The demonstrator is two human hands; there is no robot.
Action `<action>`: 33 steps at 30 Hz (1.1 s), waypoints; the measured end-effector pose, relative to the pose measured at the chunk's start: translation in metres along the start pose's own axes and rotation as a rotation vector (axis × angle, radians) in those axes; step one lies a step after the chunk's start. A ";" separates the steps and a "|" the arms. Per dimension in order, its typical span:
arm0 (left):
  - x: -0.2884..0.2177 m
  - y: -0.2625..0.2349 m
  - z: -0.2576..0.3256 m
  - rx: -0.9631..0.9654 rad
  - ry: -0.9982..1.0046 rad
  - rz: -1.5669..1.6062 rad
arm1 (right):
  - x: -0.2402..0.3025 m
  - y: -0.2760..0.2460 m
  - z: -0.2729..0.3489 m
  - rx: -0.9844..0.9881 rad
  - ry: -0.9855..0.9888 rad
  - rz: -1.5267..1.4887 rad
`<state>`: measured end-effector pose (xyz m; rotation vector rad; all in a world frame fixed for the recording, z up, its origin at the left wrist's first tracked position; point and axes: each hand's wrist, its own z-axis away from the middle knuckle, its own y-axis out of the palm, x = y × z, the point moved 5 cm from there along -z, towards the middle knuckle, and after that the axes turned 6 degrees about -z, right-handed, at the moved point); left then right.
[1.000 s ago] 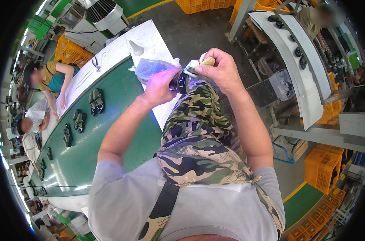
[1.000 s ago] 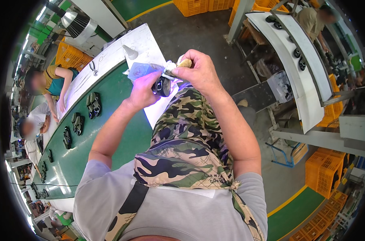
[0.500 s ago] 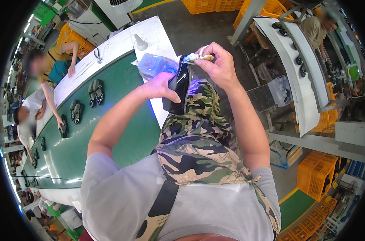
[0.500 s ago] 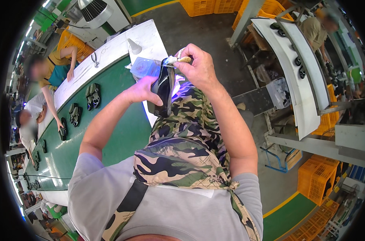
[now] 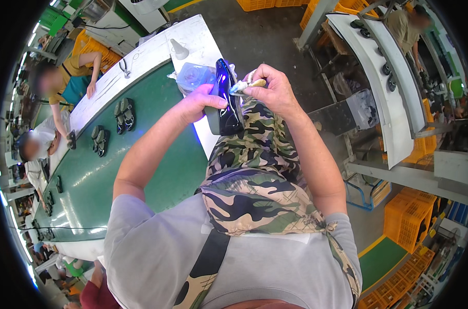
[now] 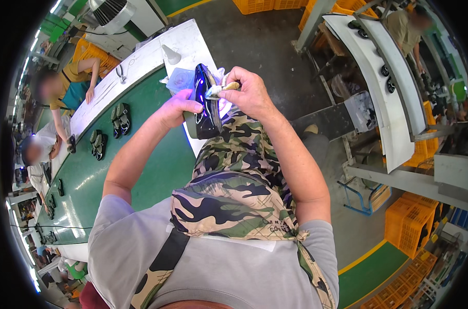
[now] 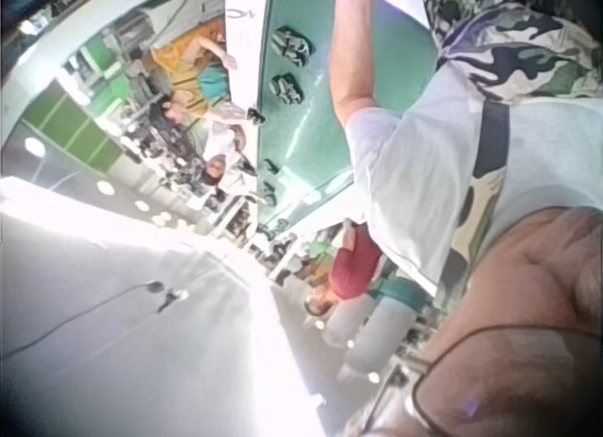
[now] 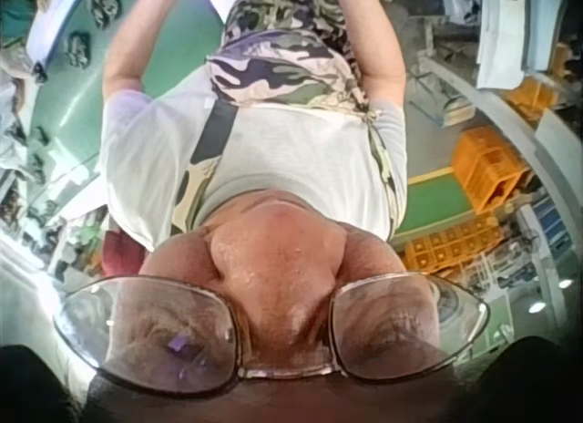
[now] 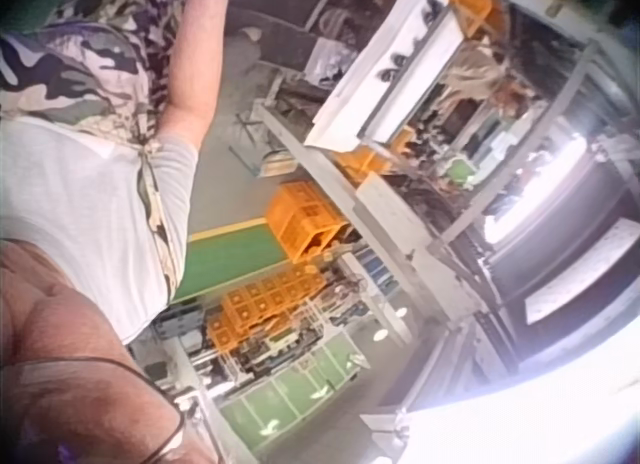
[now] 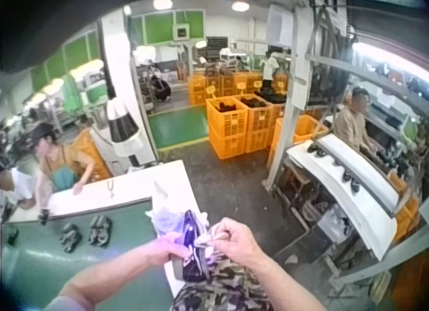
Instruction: Polishing or cleaning manufactured shoes on a factory production line.
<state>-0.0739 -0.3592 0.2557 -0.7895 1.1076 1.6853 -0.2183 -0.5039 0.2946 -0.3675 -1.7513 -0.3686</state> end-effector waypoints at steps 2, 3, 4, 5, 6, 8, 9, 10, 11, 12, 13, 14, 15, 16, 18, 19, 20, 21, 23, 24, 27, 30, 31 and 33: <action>0.001 -0.002 -0.002 0.003 0.002 0.015 | -0.002 0.001 0.004 0.011 0.029 -0.054; 0.001 -0.001 -0.003 -0.018 0.013 0.036 | -0.002 0.000 0.006 0.030 0.058 -0.064; -0.001 -0.001 -0.004 -0.039 0.025 0.058 | -0.002 0.000 0.008 0.048 0.086 -0.073; -0.001 0.002 -0.005 -0.040 0.022 0.076 | -0.002 -0.002 0.009 0.041 0.085 -0.077; -0.001 0.002 -0.006 -0.036 0.016 0.071 | -0.002 -0.003 0.011 0.050 0.094 -0.062; 0.001 0.000 -0.009 -0.071 0.009 0.112 | -0.001 -0.006 0.015 0.051 0.101 -0.050; 0.004 0.000 -0.010 -0.069 0.006 0.107 | 0.001 -0.007 0.016 0.044 0.088 -0.022; 0.008 -0.002 -0.012 -0.077 -0.003 0.142 | 0.003 -0.008 0.018 0.036 0.074 0.007; 0.012 -0.003 -0.013 -0.085 -0.012 0.177 | 0.002 -0.010 0.021 0.031 0.071 0.005; 0.011 0.001 -0.015 -0.079 -0.014 0.170 | 0.003 -0.011 0.024 0.028 0.047 0.000; 0.011 0.006 -0.016 -0.084 0.006 0.212 | 0.003 -0.013 0.026 0.025 0.022 -0.005; 0.011 0.010 -0.017 -0.088 0.026 0.255 | 0.003 -0.014 0.028 0.017 0.018 -0.005; 0.011 0.012 -0.018 -0.085 0.037 0.284 | 0.008 -0.014 0.031 0.019 -0.032 -0.034; 0.012 0.014 -0.019 -0.080 0.035 0.279 | 0.012 -0.015 0.033 0.021 -0.083 -0.062; 0.013 0.015 -0.019 -0.141 0.061 0.321 | 0.015 -0.017 0.036 0.020 -0.112 -0.035; 0.014 0.017 -0.020 -0.151 0.061 0.357 | 0.017 -0.019 0.038 0.022 -0.130 -0.022; 0.015 0.021 -0.019 -0.150 0.059 0.351 | 0.019 -0.021 0.039 0.024 -0.148 -0.009; 0.012 0.026 -0.018 -0.160 0.087 0.398 | 0.019 -0.022 0.040 0.019 -0.152 -0.008; 0.016 0.025 -0.021 -0.149 0.122 0.468 | 0.019 -0.026 0.043 0.006 -0.159 -0.002; 0.015 0.028 -0.021 -0.145 0.122 0.463 | 0.017 -0.027 0.044 0.001 -0.163 -0.001; 0.018 0.039 -0.020 -0.077 0.184 0.578 | 0.012 -0.032 0.046 -0.035 -0.165 -0.029; 0.030 0.037 -0.019 -0.029 0.213 0.758 | 0.008 -0.034 0.048 -0.065 -0.187 -0.020; 0.034 0.037 -0.019 -0.007 0.231 0.774 | 0.004 -0.034 0.048 -0.111 -0.187 -0.096; 0.040 0.035 -0.024 -0.009 0.253 0.800 | -0.002 -0.034 0.047 -0.160 -0.191 -0.172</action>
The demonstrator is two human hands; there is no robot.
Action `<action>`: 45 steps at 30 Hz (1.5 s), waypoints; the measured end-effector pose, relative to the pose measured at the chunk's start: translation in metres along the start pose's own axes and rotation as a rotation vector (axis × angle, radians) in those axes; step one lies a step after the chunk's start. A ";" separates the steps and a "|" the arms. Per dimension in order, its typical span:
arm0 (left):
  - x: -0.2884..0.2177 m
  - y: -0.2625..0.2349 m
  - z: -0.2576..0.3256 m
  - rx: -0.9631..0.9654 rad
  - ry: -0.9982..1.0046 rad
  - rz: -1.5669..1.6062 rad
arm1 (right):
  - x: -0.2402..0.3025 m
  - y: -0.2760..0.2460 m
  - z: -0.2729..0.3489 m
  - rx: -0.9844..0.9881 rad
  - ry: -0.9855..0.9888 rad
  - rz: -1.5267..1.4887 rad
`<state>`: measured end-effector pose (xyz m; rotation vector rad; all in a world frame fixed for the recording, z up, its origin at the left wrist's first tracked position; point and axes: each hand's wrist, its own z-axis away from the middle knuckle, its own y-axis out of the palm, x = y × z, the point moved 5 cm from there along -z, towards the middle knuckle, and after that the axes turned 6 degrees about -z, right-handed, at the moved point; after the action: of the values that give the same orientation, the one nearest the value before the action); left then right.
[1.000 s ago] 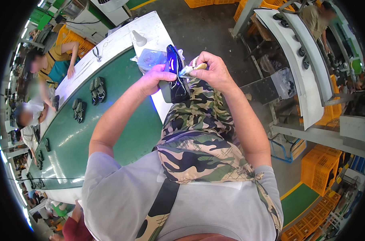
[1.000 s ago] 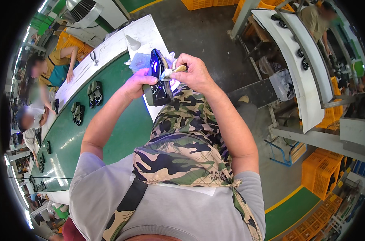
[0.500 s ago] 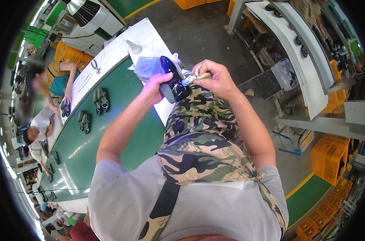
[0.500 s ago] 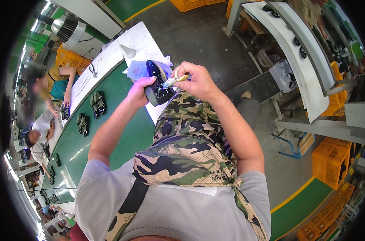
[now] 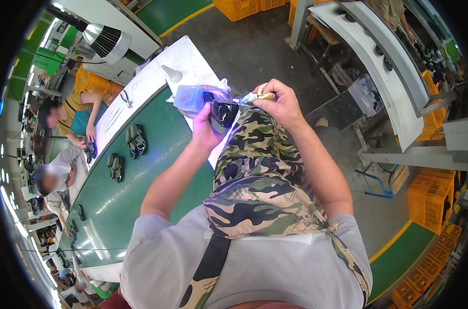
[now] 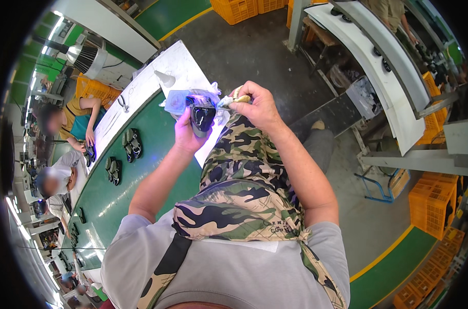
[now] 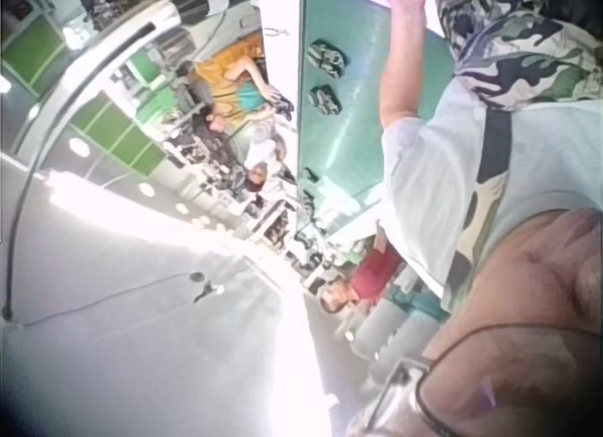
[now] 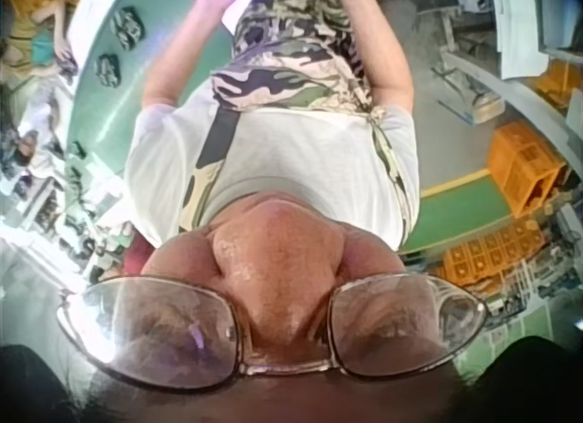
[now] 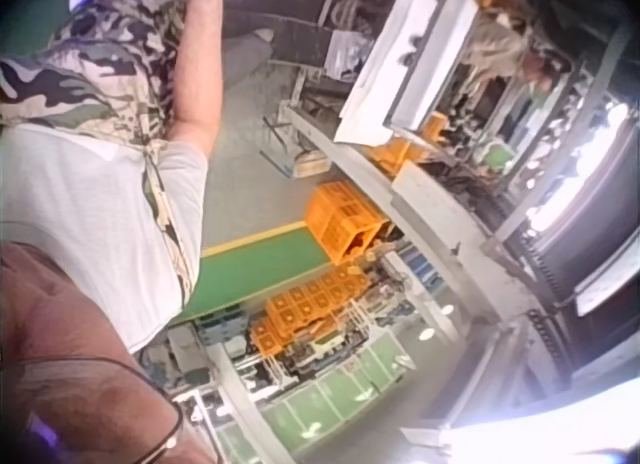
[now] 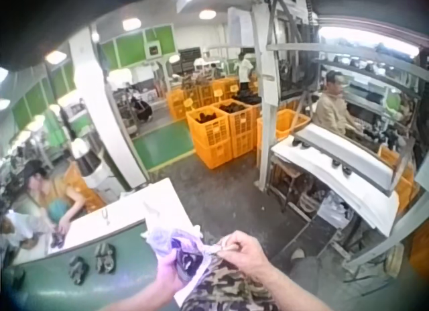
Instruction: Polishing or cleaning manufactured shoes on a factory production line.
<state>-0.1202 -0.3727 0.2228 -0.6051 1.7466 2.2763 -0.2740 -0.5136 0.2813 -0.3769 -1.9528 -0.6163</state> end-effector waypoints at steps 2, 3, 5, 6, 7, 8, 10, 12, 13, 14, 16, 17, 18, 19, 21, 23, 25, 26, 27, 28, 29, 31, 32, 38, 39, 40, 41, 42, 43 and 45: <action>0.003 -0.003 -0.003 -0.035 0.030 0.006 | -0.013 -0.005 0.002 -0.150 0.127 -0.059; 0.004 -0.003 -0.006 -0.030 0.030 0.000 | -0.012 -0.004 -0.001 -0.152 0.120 -0.059; 0.005 -0.002 -0.012 0.010 0.080 0.037 | -0.014 -0.007 -0.001 -0.255 0.148 -0.103; 0.005 0.004 -0.016 0.016 0.079 0.032 | -0.009 -0.007 -0.003 -0.256 0.140 -0.102; 0.003 0.008 -0.019 -0.024 0.127 -0.003 | -0.007 -0.009 -0.003 -0.283 0.180 -0.128; 0.000 0.010 -0.021 -0.064 0.175 -0.039 | -0.006 -0.011 -0.004 -0.309 0.221 -0.154; -0.003 0.016 -0.026 -0.067 0.214 -0.118 | -0.002 -0.022 -0.003 -0.340 0.208 -0.114; -0.009 0.026 -0.031 -0.055 0.283 -0.226 | 0.004 -0.033 -0.001 -0.376 0.191 -0.070; -0.008 0.030 -0.033 -0.037 0.274 -0.230 | 0.009 -0.037 0.002 -0.393 0.185 -0.066; -0.010 0.035 -0.034 -0.055 0.322 -0.333 | 0.015 -0.041 0.005 -0.410 0.172 -0.060; -0.006 0.052 -0.041 -0.021 0.365 -0.465 | 0.020 -0.050 0.018 -0.479 0.134 -0.053; -0.005 0.051 -0.040 -0.025 0.378 -0.535 | 0.021 -0.050 0.021 -0.506 0.125 -0.069; -0.006 0.052 -0.041 -0.059 0.410 -0.600 | 0.017 -0.053 0.022 -0.522 0.141 -0.103; -0.013 0.063 -0.042 0.025 0.461 -0.721 | 0.014 -0.051 0.024 -0.509 0.177 -0.192; -0.017 0.094 -0.044 -0.002 0.526 -0.863 | 0.013 -0.054 0.031 -0.500 0.171 -0.391; -0.022 0.116 -0.062 -0.019 0.571 -0.910 | 0.020 -0.069 0.040 -0.553 0.108 -0.513; -0.023 0.165 -0.078 0.049 0.616 -0.851 | 0.013 -0.095 0.054 -0.669 0.073 -0.586; -0.028 0.182 -0.091 0.069 0.643 -0.857 | 0.003 -0.108 0.060 -0.664 0.045 -0.587; -0.032 0.199 -0.107 0.087 0.683 -0.862 | -0.018 -0.126 0.072 -0.746 0.103 -0.615; -0.031 0.228 -0.118 0.120 0.754 -0.867 | -0.038 -0.143 0.084 -0.829 0.167 -0.645; -0.030 0.261 -0.127 0.149 0.826 -0.872 | -0.052 -0.155 0.091 -0.825 0.151 -0.650; -0.034 0.319 -0.154 0.229 0.981 -0.865 | -0.082 -0.174 0.113 -0.970 0.260 -0.644; -0.041 0.343 -0.172 0.254 1.014 -0.812 | -0.090 -0.177 0.118 -0.959 0.260 -0.654; -0.061 0.531 -0.264 0.313 1.245 -0.706 | -0.148 -0.207 0.157 -1.046 0.293 -0.686; -0.065 0.558 -0.276 0.305 1.311 -0.781 | -0.154 -0.211 0.161 -1.053 0.242 -0.698; -0.077 0.585 -0.292 0.261 1.378 -0.845 | -0.160 -0.213 0.163 -1.053 0.192 -0.712; -0.081 0.605 -0.307 0.220 1.437 -0.908 | -0.166 -0.217 0.167 -1.049 0.194 -0.722; -0.070 0.624 -0.306 0.061 1.540 -1.101 | -0.171 -0.224 0.175 -1.055 0.168 -0.745; -0.061 0.644 -0.301 -0.111 1.640 -1.296 | -0.173 -0.230 0.178 -1.053 0.145 -0.769; -0.095 0.681 -0.316 -0.133 1.713 -1.497 | -0.168 -0.227 0.167 -1.007 0.160 -0.812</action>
<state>-0.2497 -0.8561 0.7904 -2.8917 0.4635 0.4515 -0.4391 -0.6035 0.0126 -0.0965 -1.4522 -2.0914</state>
